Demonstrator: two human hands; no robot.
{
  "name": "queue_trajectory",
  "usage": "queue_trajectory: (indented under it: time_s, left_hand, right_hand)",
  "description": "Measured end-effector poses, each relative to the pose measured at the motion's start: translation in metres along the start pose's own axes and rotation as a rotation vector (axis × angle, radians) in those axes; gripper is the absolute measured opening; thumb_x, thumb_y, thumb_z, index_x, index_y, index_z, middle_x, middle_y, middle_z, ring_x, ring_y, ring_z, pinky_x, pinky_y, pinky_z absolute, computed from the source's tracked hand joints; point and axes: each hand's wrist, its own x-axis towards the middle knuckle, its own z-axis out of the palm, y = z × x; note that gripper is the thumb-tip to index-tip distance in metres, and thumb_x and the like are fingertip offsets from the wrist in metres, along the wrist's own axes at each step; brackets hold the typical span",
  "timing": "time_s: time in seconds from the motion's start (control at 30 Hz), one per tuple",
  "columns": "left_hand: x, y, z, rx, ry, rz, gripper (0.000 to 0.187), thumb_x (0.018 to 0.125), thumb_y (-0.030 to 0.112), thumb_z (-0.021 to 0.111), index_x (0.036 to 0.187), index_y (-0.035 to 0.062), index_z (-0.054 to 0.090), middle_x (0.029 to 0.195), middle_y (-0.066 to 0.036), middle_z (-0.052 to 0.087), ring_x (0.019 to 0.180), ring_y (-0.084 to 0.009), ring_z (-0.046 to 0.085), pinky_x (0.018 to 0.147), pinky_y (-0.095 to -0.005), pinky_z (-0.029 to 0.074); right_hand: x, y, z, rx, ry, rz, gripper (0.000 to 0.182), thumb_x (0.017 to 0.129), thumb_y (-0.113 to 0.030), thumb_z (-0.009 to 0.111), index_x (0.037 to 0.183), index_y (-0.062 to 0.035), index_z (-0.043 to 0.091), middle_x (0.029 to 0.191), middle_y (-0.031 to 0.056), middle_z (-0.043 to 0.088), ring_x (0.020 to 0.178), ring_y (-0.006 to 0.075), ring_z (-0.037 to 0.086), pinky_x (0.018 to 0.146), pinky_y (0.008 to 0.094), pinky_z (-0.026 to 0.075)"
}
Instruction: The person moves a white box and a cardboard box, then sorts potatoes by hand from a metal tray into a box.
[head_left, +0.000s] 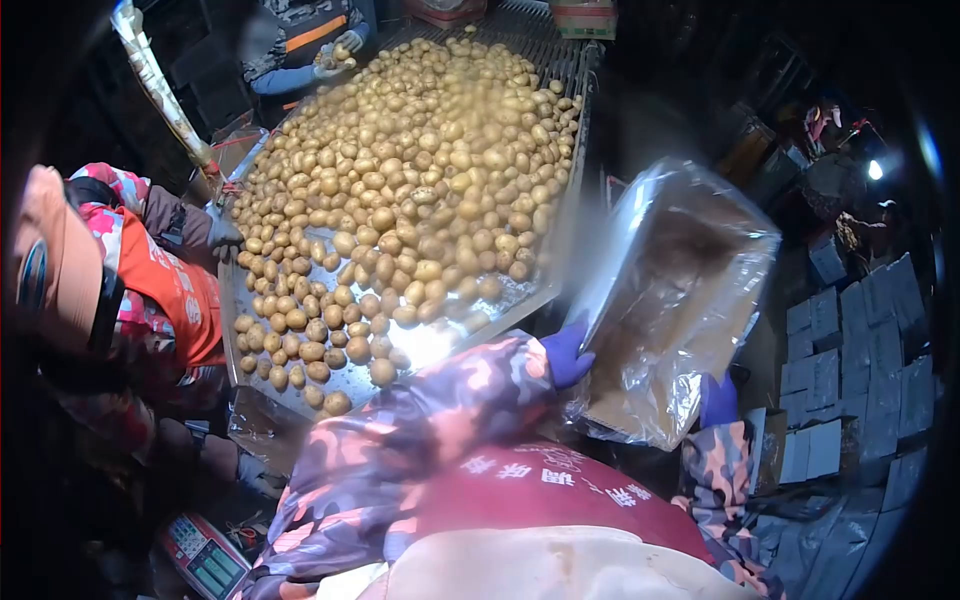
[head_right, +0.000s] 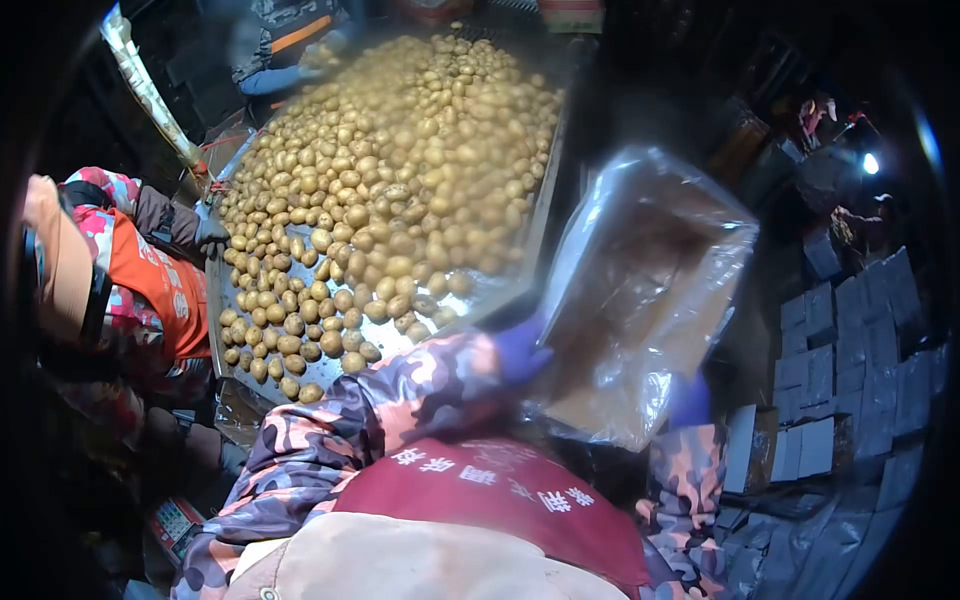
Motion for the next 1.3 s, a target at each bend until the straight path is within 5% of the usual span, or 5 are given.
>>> queue_trajectory:
  time_s: [0.13, 0.47, 0.73, 1.03, 1.3]
  left_hand:
    - [-0.003, -0.059, 0.017, -0.332, -0.286, -0.305, 0.066, 0.094, 0.028, 0.061, 0.148, 0.0005, 0.036, 0.137, -0.019, 0.056, 0.127, -0.0269, 0.054, 0.106, -0.0402, 0.044]
    - [-0.045, -0.016, -0.116, -0.310, -0.090, -0.694, 0.050, 0.102, 0.024, 0.055, 0.145, 0.0008, 0.044, 0.134, -0.014, 0.059, 0.124, -0.0197, 0.054, 0.106, -0.0354, 0.042]
    - [-0.128, -0.009, -0.145, 0.149, 0.338, -0.702, 0.050, 0.096, 0.017, 0.061, 0.143, 0.0036, 0.049, 0.131, -0.021, 0.060, 0.120, -0.0316, 0.060, 0.103, -0.0408, 0.047]
    - [-0.169, -0.028, -0.185, 0.607, 0.250, -0.301, 0.041, 0.083, 0.012, 0.068, 0.122, 0.0005, 0.061, 0.114, -0.023, 0.064, 0.101, -0.0427, 0.063, 0.085, -0.0482, 0.053]
    - [-0.160, -0.023, -0.207, 0.235, 0.252, -0.251, 0.032, 0.084, 0.011, 0.066, 0.113, 0.0000, 0.063, 0.117, -0.020, 0.063, 0.105, -0.0400, 0.062, 0.089, -0.0490, 0.052]
  right_hand:
    - [0.128, 0.119, -0.006, -0.554, -0.152, 0.151, 0.035, 0.094, -0.015, 0.059, 0.128, -0.0055, 0.061, 0.094, 0.0084, 0.067, 0.082, 0.0181, 0.063, 0.075, 0.0336, 0.051]
    - [0.238, 0.140, 0.066, 0.104, -0.235, 0.307, 0.028, 0.100, -0.034, 0.053, 0.103, -0.0079, 0.061, 0.064, 0.0012, 0.047, 0.055, 0.0140, 0.050, 0.044, 0.0308, 0.041]
    - [0.277, 0.240, 0.076, -0.824, -0.159, 0.114, 0.054, 0.081, -0.034, 0.066, 0.123, -0.0023, 0.058, 0.111, 0.0312, 0.066, 0.106, 0.0509, 0.062, 0.088, 0.0508, 0.051]
    - [0.169, 0.017, 0.151, -0.781, -0.037, -0.362, 0.080, 0.091, -0.037, 0.068, 0.152, -0.0017, 0.031, 0.151, 0.0273, 0.036, 0.138, 0.0439, 0.037, 0.116, 0.0470, 0.031]
    - [0.054, -0.086, 0.293, -0.508, -0.679, 0.317, 0.078, 0.094, -0.040, 0.064, 0.150, 0.0029, 0.031, 0.150, 0.0317, 0.036, 0.140, 0.0425, 0.036, 0.117, 0.0452, 0.030]
